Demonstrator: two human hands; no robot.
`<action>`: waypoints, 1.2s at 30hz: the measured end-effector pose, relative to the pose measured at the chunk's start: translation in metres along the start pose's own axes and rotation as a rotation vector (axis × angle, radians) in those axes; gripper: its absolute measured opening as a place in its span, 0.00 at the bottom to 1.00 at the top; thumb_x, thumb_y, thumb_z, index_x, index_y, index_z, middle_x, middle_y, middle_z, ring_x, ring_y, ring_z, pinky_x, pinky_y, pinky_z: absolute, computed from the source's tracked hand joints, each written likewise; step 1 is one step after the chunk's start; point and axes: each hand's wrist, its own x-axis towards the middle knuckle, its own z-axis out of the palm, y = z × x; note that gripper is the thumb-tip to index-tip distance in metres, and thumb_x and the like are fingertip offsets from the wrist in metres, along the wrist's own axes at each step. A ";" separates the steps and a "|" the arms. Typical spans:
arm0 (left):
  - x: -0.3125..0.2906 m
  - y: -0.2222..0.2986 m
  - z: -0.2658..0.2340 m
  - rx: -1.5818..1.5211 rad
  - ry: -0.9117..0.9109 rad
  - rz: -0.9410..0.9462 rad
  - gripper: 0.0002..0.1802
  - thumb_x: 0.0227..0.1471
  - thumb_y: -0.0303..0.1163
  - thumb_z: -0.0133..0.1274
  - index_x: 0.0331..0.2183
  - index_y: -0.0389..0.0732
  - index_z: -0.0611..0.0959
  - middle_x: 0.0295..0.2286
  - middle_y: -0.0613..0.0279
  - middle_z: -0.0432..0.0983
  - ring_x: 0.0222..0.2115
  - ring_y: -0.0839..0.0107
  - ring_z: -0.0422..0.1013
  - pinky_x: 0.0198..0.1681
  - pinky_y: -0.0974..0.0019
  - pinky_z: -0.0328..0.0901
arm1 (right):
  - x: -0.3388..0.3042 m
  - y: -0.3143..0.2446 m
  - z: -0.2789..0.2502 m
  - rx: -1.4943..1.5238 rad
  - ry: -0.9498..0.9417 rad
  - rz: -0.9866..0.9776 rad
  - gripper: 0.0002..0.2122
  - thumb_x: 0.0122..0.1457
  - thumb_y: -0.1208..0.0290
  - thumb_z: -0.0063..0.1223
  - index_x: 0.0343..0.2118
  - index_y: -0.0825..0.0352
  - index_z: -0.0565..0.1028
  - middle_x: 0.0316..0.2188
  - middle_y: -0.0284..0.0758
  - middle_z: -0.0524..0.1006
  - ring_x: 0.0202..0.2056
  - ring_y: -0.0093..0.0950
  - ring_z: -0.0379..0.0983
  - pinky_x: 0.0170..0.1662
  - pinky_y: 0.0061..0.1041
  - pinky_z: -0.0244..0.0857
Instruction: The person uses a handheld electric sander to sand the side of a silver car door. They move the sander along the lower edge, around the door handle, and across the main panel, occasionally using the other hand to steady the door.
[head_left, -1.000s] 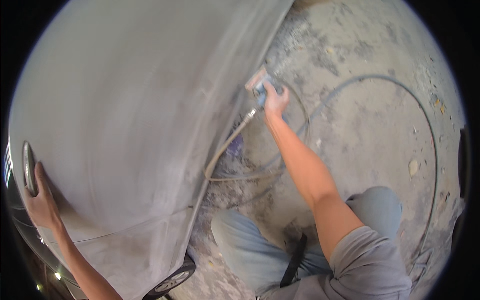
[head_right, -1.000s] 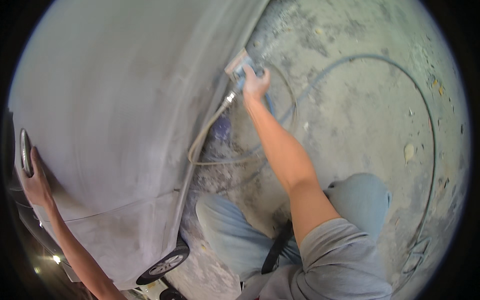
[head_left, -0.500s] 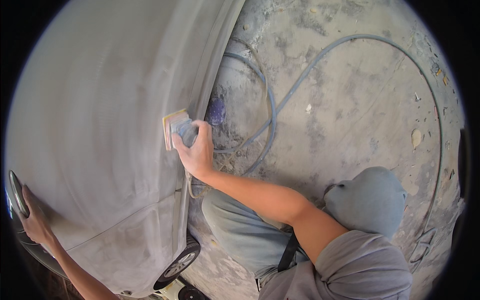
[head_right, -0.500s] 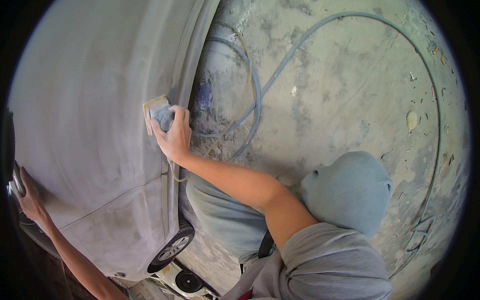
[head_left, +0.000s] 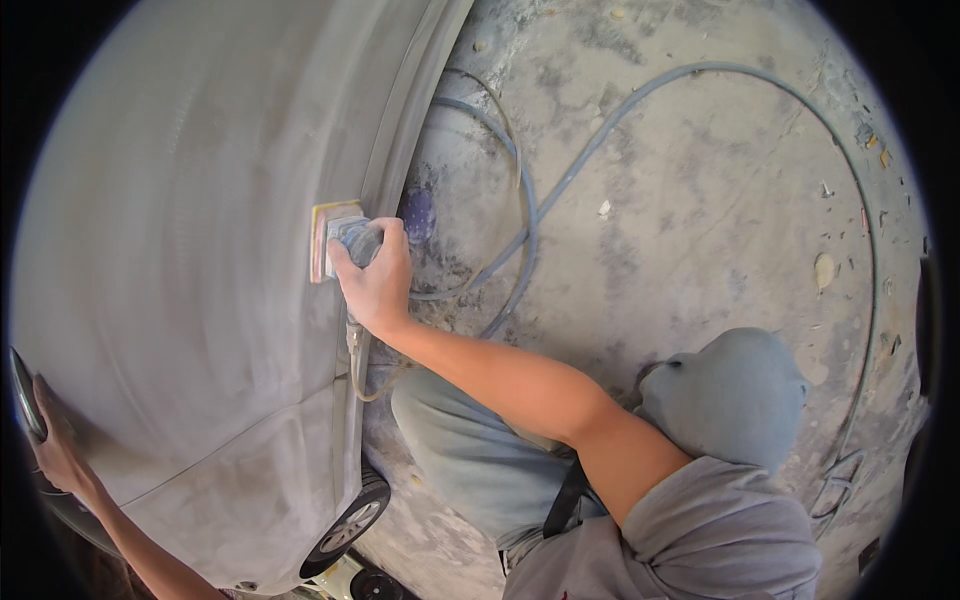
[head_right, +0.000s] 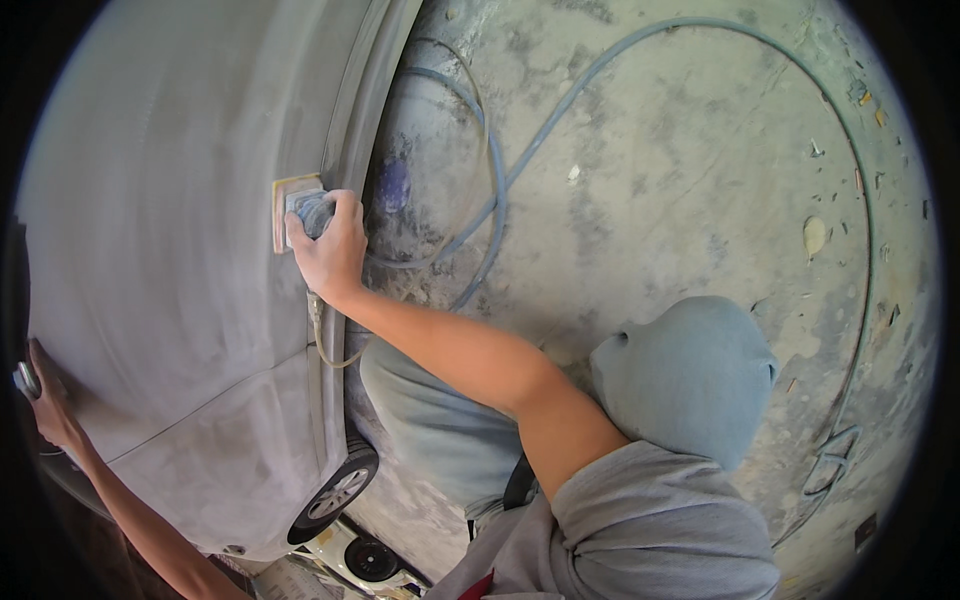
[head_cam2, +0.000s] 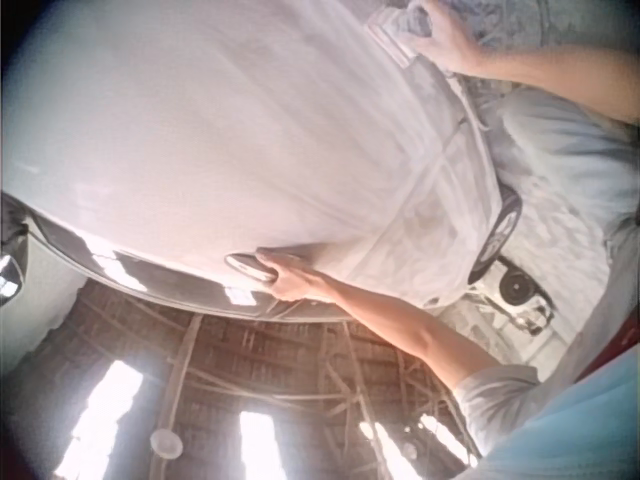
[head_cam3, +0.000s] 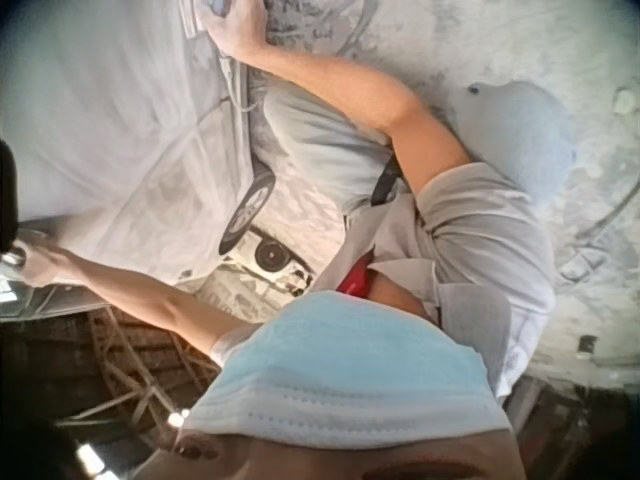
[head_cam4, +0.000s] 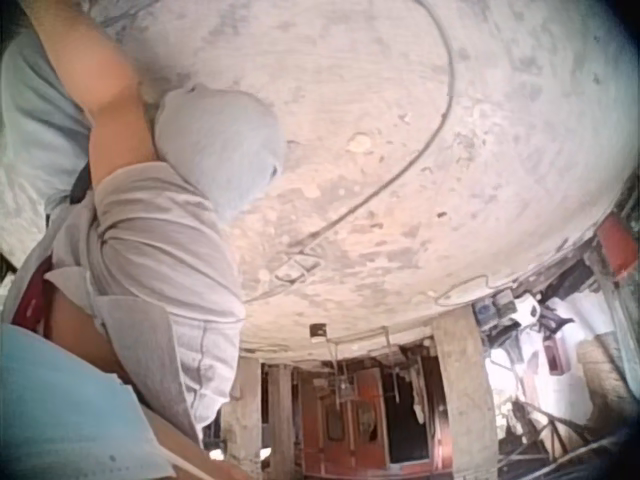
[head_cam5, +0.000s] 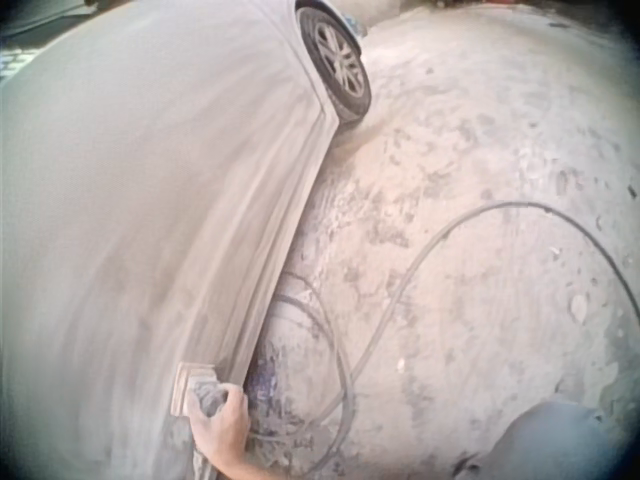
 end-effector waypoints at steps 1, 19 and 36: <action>0.002 -0.001 -0.002 -0.022 -0.091 -0.047 0.56 0.45 0.84 0.55 0.56 0.44 0.88 0.45 0.55 0.88 0.44 0.57 0.83 0.54 0.53 0.70 | 0.000 0.002 0.002 0.021 0.042 -0.080 0.25 0.55 0.63 0.72 0.48 0.65 0.68 0.44 0.47 0.74 0.45 0.52 0.75 0.48 0.49 0.69; -0.006 0.034 -0.025 -0.090 -0.162 -0.269 0.46 0.51 0.71 0.64 0.55 0.40 0.88 0.46 0.55 0.88 0.46 0.60 0.82 0.54 0.57 0.72 | 0.236 -0.096 -0.028 0.062 0.103 -0.081 0.25 0.52 0.59 0.70 0.44 0.69 0.70 0.39 0.50 0.82 0.45 0.55 0.80 0.50 0.50 0.72; -0.012 0.057 -0.039 -0.134 -0.200 -0.374 0.51 0.45 0.80 0.61 0.51 0.43 0.91 0.43 0.55 0.89 0.43 0.54 0.82 0.52 0.51 0.71 | 0.339 -0.140 -0.038 0.094 0.122 -0.147 0.33 0.48 0.56 0.72 0.52 0.72 0.71 0.46 0.53 0.82 0.50 0.52 0.80 0.53 0.47 0.73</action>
